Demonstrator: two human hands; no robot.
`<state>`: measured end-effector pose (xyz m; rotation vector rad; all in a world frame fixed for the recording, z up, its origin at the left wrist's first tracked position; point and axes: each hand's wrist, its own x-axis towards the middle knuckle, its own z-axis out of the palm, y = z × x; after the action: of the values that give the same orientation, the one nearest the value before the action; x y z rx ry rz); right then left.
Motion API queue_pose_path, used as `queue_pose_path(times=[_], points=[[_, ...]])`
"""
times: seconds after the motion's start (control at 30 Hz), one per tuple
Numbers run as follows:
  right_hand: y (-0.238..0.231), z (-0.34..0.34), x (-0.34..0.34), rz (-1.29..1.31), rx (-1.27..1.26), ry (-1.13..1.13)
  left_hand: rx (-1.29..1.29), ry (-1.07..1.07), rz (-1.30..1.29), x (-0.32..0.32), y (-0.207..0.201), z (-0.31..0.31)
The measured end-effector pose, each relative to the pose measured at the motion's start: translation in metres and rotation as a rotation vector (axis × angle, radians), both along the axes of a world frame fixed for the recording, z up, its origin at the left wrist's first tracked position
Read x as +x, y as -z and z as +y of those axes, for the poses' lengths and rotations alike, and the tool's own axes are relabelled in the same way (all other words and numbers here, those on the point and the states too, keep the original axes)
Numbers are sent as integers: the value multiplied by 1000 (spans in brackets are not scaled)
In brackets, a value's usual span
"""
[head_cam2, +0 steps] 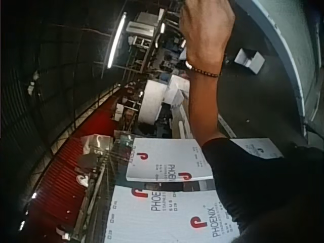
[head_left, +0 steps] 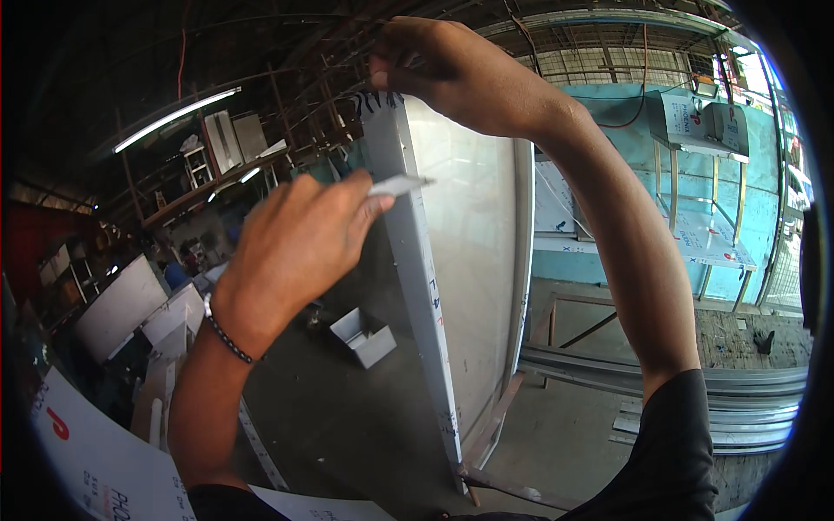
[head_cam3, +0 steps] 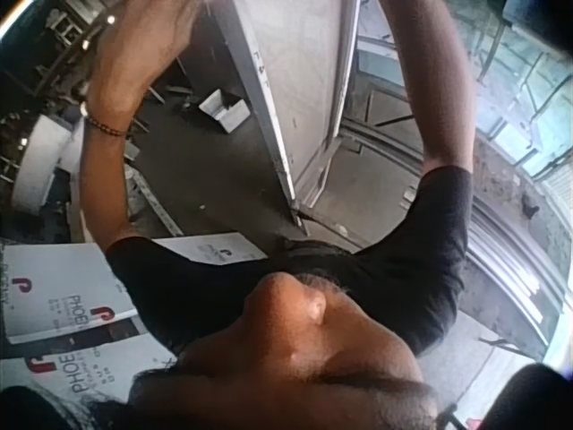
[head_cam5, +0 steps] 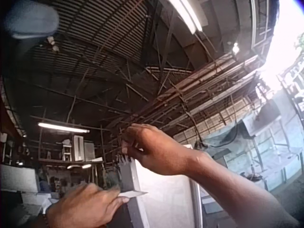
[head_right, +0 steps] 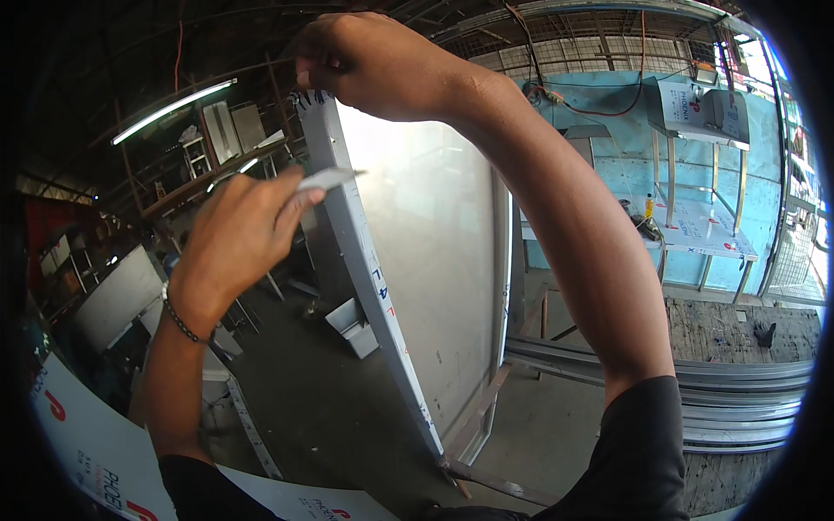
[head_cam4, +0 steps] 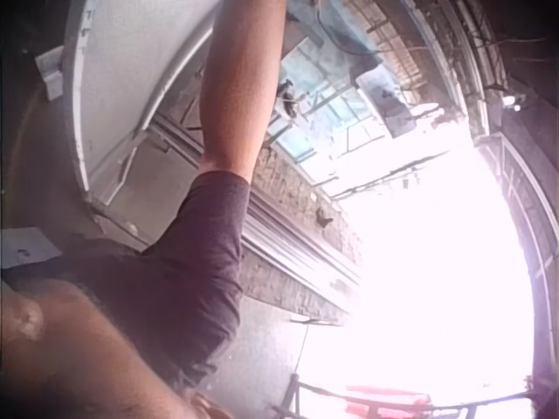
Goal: The person peels protective film from the edges and corners of metal panels using a tool and by hand, and places the peeled scraps into a bucket.
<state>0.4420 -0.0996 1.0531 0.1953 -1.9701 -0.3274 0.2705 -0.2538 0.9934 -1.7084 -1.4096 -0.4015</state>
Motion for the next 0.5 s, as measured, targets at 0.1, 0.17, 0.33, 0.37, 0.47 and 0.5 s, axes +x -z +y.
queue_pose_path(times=[0.1,0.17,0.33,0.37,0.47,0.5], points=[[0,2,-7,26,-52,-9,-108,-60,-27,0,20,-3],[-6,-2,0,-4,-25,8,-105,-63,-37,0,17,-2],[-4,-5,4,-64,-60,-116,87,-1,-39,6,-21,-1],[-4,-6,4,-70,-76,-108,77,7,-47,5,-21,-1],[-4,-6,6,-73,-92,-58,-56,11,-73,1,3,-1],[-4,-6,6,-71,-84,-20,-84,-14,-127,0,15,0]])
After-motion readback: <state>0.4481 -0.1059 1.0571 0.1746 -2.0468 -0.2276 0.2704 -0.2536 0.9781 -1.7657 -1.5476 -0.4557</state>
